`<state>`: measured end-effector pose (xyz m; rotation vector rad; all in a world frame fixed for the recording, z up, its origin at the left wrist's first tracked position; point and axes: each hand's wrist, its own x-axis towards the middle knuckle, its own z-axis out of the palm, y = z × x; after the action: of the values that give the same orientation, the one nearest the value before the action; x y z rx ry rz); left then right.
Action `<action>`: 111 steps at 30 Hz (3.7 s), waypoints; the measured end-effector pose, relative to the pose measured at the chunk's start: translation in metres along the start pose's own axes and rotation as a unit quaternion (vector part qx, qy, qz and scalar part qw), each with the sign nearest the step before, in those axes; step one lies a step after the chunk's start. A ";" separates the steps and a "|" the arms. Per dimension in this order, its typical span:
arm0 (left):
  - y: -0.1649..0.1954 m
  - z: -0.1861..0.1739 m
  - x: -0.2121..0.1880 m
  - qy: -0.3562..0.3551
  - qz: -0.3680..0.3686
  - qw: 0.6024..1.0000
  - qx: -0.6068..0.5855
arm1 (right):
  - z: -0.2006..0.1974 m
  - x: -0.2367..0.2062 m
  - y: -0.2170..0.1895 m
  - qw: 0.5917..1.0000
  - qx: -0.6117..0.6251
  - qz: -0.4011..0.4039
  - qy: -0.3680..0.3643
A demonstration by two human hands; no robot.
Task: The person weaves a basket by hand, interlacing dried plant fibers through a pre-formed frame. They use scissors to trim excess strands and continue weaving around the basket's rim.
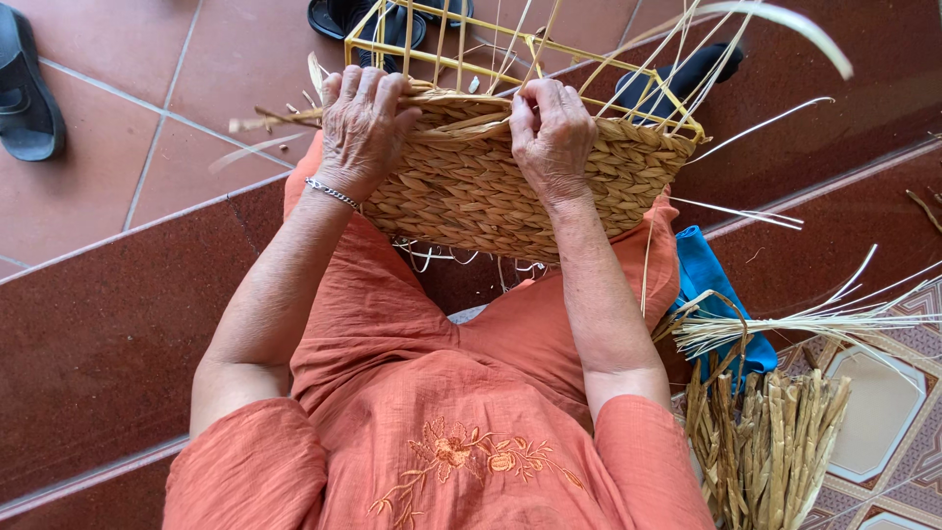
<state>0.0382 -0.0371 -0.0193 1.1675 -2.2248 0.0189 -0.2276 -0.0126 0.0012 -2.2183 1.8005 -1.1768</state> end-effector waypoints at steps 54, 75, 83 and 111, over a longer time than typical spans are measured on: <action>0.040 0.047 0.071 0.074 -0.201 0.876 -0.433 | -0.005 0.023 -0.020 0.987 0.134 0.029 -0.078; 0.007 -0.016 0.026 0.067 -0.014 0.998 0.008 | -0.007 0.021 -0.017 0.990 0.108 -0.038 -0.080; -0.020 -0.013 0.002 -0.074 -0.008 0.997 -0.007 | 0.018 0.021 -0.017 0.997 0.076 0.012 -0.005; -0.020 -0.021 -0.004 -0.133 -0.079 0.988 0.023 | 0.025 0.012 -0.024 0.991 0.083 -0.103 -0.021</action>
<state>0.0654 -0.0406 -0.0097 1.4414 -2.3619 -0.1616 -0.1937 -0.0254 0.0014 -2.3533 1.4275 -1.2518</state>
